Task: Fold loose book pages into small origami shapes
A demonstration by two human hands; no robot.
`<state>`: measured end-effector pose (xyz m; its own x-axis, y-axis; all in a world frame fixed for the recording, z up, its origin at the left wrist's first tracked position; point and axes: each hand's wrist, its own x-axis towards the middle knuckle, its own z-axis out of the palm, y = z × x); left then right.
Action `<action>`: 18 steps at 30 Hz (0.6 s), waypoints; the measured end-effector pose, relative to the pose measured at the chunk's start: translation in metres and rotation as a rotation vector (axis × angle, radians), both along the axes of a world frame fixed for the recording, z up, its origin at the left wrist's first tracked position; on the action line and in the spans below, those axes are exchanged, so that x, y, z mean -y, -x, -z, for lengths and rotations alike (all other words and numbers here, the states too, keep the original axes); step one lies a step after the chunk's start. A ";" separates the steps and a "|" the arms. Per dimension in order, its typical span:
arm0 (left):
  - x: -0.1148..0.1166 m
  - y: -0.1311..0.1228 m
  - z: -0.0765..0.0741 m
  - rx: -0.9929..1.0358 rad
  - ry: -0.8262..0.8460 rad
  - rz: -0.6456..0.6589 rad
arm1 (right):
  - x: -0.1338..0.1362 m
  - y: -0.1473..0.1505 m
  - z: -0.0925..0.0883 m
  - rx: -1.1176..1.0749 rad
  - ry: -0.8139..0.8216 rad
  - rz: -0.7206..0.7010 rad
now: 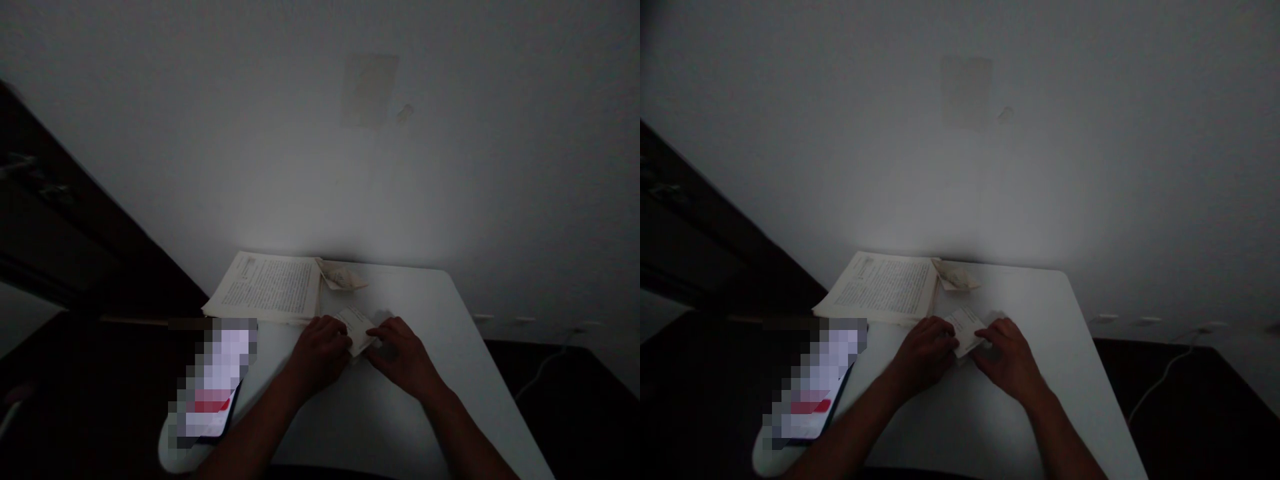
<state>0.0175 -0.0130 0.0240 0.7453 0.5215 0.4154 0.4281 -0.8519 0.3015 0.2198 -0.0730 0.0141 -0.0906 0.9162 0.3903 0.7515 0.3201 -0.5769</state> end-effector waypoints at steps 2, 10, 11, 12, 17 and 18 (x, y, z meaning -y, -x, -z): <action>0.002 -0.002 0.002 -0.014 0.001 0.017 | 0.001 0.003 -0.002 0.067 -0.045 -0.040; 0.000 -0.005 0.009 -0.114 0.006 -0.047 | -0.002 0.008 0.002 0.191 -0.060 -0.092; -0.002 -0.005 0.010 -0.121 0.011 -0.067 | -0.002 0.008 0.003 0.190 -0.058 -0.083; -0.003 -0.004 0.011 -0.126 0.016 -0.086 | -0.003 0.007 0.003 0.188 -0.058 -0.075; -0.007 -0.001 0.011 -0.149 0.039 -0.173 | -0.004 0.002 0.004 0.185 -0.065 -0.028; -0.008 0.000 0.010 -0.156 0.046 -0.188 | -0.004 0.001 0.004 0.183 -0.062 -0.019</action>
